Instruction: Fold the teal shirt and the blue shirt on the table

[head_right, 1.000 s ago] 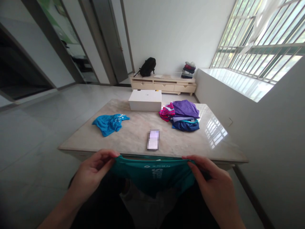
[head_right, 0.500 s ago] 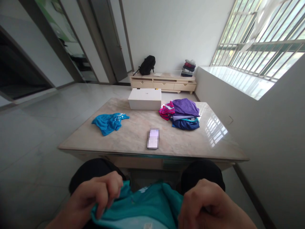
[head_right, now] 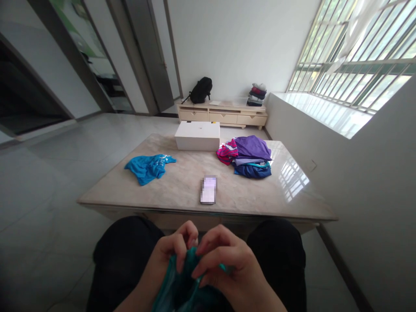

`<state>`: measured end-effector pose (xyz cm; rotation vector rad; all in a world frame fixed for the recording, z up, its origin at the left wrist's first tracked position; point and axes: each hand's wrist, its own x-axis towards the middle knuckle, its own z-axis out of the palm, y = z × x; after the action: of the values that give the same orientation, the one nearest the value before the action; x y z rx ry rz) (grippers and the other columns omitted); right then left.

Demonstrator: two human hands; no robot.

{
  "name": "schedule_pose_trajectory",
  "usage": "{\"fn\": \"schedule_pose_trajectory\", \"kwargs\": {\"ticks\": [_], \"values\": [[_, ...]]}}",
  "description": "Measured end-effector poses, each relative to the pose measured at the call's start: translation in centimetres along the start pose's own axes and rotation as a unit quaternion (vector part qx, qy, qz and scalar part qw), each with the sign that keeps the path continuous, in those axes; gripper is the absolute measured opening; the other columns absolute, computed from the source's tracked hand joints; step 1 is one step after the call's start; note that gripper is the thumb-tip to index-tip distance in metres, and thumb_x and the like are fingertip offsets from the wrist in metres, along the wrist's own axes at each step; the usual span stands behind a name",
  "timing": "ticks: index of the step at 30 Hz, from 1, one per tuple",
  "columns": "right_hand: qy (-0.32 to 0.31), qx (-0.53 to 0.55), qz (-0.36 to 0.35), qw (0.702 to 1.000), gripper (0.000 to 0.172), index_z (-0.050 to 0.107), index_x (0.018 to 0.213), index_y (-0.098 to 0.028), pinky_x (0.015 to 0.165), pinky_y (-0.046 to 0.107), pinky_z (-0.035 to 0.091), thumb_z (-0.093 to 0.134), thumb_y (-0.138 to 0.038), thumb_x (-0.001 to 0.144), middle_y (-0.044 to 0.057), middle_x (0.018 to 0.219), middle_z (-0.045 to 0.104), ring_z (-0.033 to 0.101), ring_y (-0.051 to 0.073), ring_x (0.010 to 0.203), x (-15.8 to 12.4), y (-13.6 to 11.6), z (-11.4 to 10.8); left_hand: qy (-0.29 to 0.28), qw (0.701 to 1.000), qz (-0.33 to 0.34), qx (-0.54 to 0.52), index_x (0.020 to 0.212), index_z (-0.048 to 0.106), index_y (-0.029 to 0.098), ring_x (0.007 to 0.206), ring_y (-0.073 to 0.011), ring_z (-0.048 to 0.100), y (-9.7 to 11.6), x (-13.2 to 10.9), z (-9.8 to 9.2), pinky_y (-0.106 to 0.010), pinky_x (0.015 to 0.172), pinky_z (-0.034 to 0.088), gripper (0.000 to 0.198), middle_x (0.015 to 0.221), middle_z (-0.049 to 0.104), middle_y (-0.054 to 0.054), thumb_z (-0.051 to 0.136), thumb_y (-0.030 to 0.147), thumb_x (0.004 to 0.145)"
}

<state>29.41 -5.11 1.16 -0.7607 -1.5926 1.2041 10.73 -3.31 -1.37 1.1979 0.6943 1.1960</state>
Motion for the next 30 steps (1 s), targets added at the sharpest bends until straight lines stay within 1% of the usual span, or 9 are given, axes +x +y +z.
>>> {"fn": "schedule_pose_trajectory", "kwargs": {"ticks": [2, 4, 9, 12, 15, 18, 21, 26, 30], "values": [[0.030, -0.028, -0.003, 0.999, 0.003, 0.084, 0.086, -0.029, 0.074, 0.026, 0.056, 0.081, -0.027, 0.086, 0.004, 0.095, 0.061, 0.066, 0.018, 0.087, -0.2, 0.5, 0.0, -0.013, 1.000, -0.013, -0.011, 0.048, 0.060, 0.016, 0.074, -0.0151, 0.057, -0.1, -0.1, -0.1, -0.027, 0.067, 0.043, 0.043, 0.080, 0.055, -0.003, 0.091, 0.030, 0.075], [0.035, -0.034, -0.004, 0.999, 0.003, 0.085, 0.087, -0.030, 0.067, 0.024, 0.053, 0.081, -0.029, 0.086, 0.003, 0.089, 0.058, 0.063, 0.016, 0.080, -0.2, 0.9, 0.3, -0.020, 1.000, -0.011, 0.001, 0.051, 0.062, 0.016, 0.076, -0.0156, 0.059, -0.2, -0.2, 0.0, -0.027, 0.069, 0.045, 0.038, 0.081, 0.058, -0.003, 0.090, 0.023, 0.075], [0.060, -0.088, -0.026, 0.994, 0.010, 0.083, 0.094, -0.028, 0.060, 0.022, 0.048, 0.082, -0.023, 0.085, 0.000, 0.082, 0.061, 0.061, 0.013, 0.070, 0.0, 1.4, 1.0, 0.013, 0.999, -0.030, 0.010, 0.056, 0.062, 0.015, 0.071, -0.0143, 0.061, -0.5, -0.1, 0.3, -0.024, 0.066, 0.046, 0.033, 0.078, 0.063, -0.002, 0.092, 0.018, 0.068], [0.075, -0.114, -0.012, 0.991, 0.016, 0.078, 0.093, -0.025, 0.063, 0.022, 0.049, 0.085, -0.019, 0.081, -0.001, 0.082, 0.064, 0.062, 0.013, 0.072, 0.0, 1.8, 1.0, 0.043, 0.993, -0.093, -0.050, 0.079, 0.063, 0.019, 0.074, -0.0150, 0.065, -0.7, -0.2, 0.3, -0.022, 0.066, 0.050, 0.029, 0.083, 0.067, -0.001, 0.091, 0.017, 0.070], [0.072, -0.144, 0.010, 0.987, 0.018, 0.076, 0.096, -0.026, 0.068, 0.022, 0.049, 0.084, -0.018, 0.081, 0.000, 0.088, 0.062, 0.061, 0.014, 0.078, -0.1, 2.0, 0.9, 0.060, 0.985, -0.143, -0.077, 0.098, 0.056, 0.023, 0.077, -0.0153, 0.069, -1.2, -0.1, 0.0, -0.021, 0.066, 0.053, 0.045, 0.089, 0.069, 0.002, 0.090, 0.013, 0.070], [0.046, -0.161, 0.025, 0.985, 0.020, 0.079, 0.104, -0.028, 0.075, 0.025, 0.051, 0.080, -0.021, 0.085, 0.002, 0.096, 0.059, 0.061, 0.017, 0.088, -0.1, 2.1, 0.6, 0.041, 0.979, -0.173, -0.094, 0.106, 0.053, 0.024, 0.076, -0.0165, 0.072, -1.9, 0.1, -0.4, -0.021, 0.065, 0.055, 0.059, 0.088, 0.070, 0.002, 0.093, 0.013, 0.065], [0.018, -0.165, 0.046, 0.985, 0.012, 0.080, 0.099, -0.028, 0.078, 0.027, 0.051, 0.077, -0.024, 0.088, 0.003, 0.099, 0.058, 0.062, 0.018, 0.092, -0.2, 2.1, 0.4, 0.016, 0.971, -0.213, -0.111, 0.112, 0.054, 0.022, 0.073, -0.0176, 0.073, -2.6, 0.4, -0.8, -0.021, 0.062, 0.055, 0.066, 0.085, 0.071, 0.001, 0.096, 0.017, 0.061], [0.016, -0.194, 0.050, 0.980, 0.003, 0.077, 0.089, -0.025, 0.078, 0.028, 0.052, 0.079, -0.025, 0.086, 0.004, 0.100, 0.060, 0.062, 0.019, 0.091, -0.5, 2.4, 0.2, -0.034, 0.958, -0.257, -0.122, 0.112, 0.061, 0.017, 0.076, -0.0183, 0.073, -3.8, 0.4, -1.3, -0.022, 0.064, 0.052, 0.058, 0.094, 0.076, -0.008, 0.095, 0.018, 0.065], [0.009, -0.220, 0.015, 0.975, 0.007, 0.071, 0.087, -0.023, 0.078, 0.029, 0.051, 0.077, -0.027, 0.089, 0.004, 0.100, 0.064, 0.063, 0.020, 0.091, -0.7, 2.8, 0.3, -0.051, 0.955, -0.264, -0.129, 0.113, 0.063, 0.017, 0.080, -0.0193, 0.073, -4.7, 0.3, -1.5, -0.023, 0.066, 0.051, 0.054, 0.096, 0.077, -0.010, 0.093, 0.018, 0.068]]}}
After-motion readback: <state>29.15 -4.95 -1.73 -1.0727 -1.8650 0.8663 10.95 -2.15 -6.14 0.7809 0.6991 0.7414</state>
